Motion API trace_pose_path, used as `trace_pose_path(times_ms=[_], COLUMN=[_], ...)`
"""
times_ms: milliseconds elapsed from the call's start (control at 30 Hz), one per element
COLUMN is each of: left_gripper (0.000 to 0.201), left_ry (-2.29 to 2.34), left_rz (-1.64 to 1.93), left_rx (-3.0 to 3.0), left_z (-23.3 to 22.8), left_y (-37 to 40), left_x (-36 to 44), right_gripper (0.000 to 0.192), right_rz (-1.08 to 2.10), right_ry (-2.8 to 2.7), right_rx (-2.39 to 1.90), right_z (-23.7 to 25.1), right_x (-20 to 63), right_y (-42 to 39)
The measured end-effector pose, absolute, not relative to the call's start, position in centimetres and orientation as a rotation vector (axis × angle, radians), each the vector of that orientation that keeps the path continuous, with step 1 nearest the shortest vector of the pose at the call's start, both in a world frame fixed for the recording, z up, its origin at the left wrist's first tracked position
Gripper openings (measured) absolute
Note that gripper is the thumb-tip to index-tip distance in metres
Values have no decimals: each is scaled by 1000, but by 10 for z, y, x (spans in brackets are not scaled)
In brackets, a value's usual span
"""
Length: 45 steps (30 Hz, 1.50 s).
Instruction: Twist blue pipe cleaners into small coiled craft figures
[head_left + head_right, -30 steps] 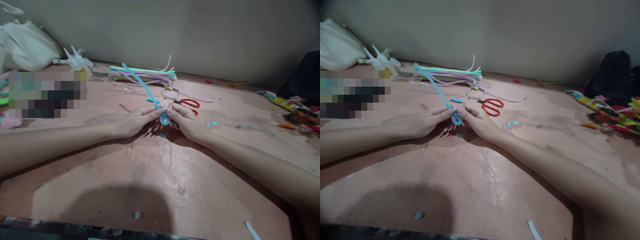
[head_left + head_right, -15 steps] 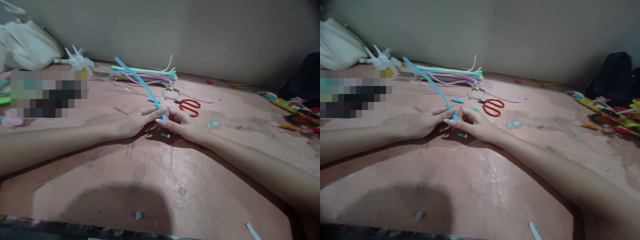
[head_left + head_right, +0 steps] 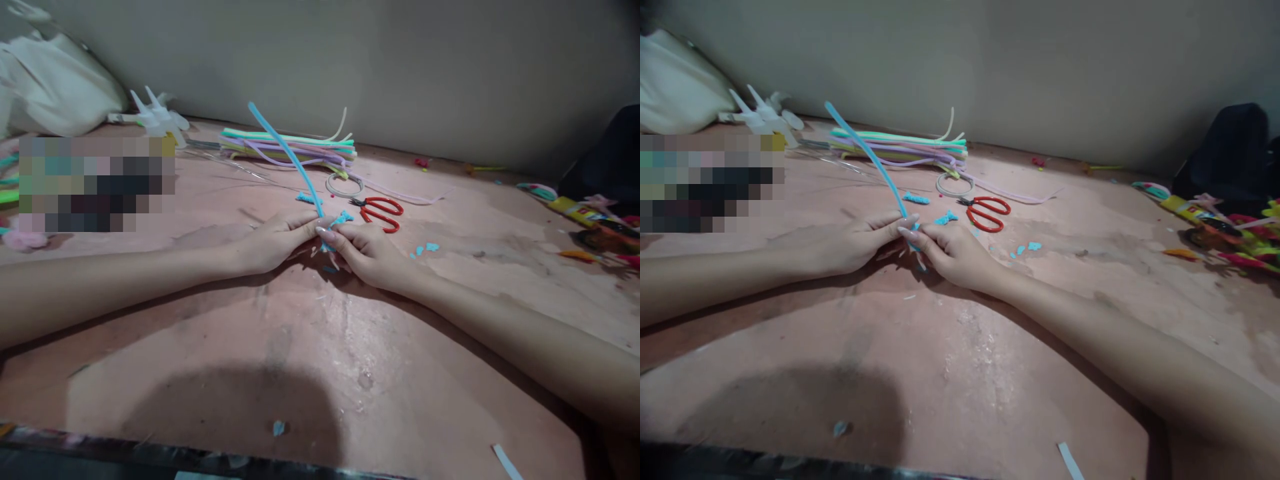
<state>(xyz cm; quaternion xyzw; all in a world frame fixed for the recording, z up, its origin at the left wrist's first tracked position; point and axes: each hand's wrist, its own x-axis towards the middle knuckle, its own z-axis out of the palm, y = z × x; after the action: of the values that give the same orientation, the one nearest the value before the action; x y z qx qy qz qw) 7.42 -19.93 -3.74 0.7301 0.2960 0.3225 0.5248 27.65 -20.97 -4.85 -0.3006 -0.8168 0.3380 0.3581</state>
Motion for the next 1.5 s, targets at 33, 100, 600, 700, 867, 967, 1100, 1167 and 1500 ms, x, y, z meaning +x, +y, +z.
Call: trace_pose_path(times_ms=[33,100,600,700,867,967,1100,1167,1500], left_gripper=[61,62,69,66,64,63,62,62,61], left_ry=[693,679,742,768,740,739,746,751,639], left_rz=[776,774,770,770,824,823,847,833,763], left_rx=[1747,1760,1737,1772,1834,1822,1780,1813,1794], left_z=[-38,-37,-40,-36,-32,-33,-33,-33,-45], left_y=[-199,-200,-199,-201,-203,-203,-203,-203,-200], left_x=[74,74,75,75,73,73,72,72,73], right_gripper=[67,71,56,58,56,44,30,38,57], right_rz=[871,960,1465,1409,1468,1353,919,808,1401], right_ry=[-2109,-2096,-1854,-1858,-1740,-1810,-2009,-2048,-1675], right_rx=[-786,-803,-675,-699,-730,-708,-634,-596,-769], right_z=[-48,-49,-49,-46,-47,-50,-53,-52,-50], right_x=[277,277,277,275,276,278,282,283,269], right_y=[-210,-209,-212,-212,-210,-208,-206,-205,-210])
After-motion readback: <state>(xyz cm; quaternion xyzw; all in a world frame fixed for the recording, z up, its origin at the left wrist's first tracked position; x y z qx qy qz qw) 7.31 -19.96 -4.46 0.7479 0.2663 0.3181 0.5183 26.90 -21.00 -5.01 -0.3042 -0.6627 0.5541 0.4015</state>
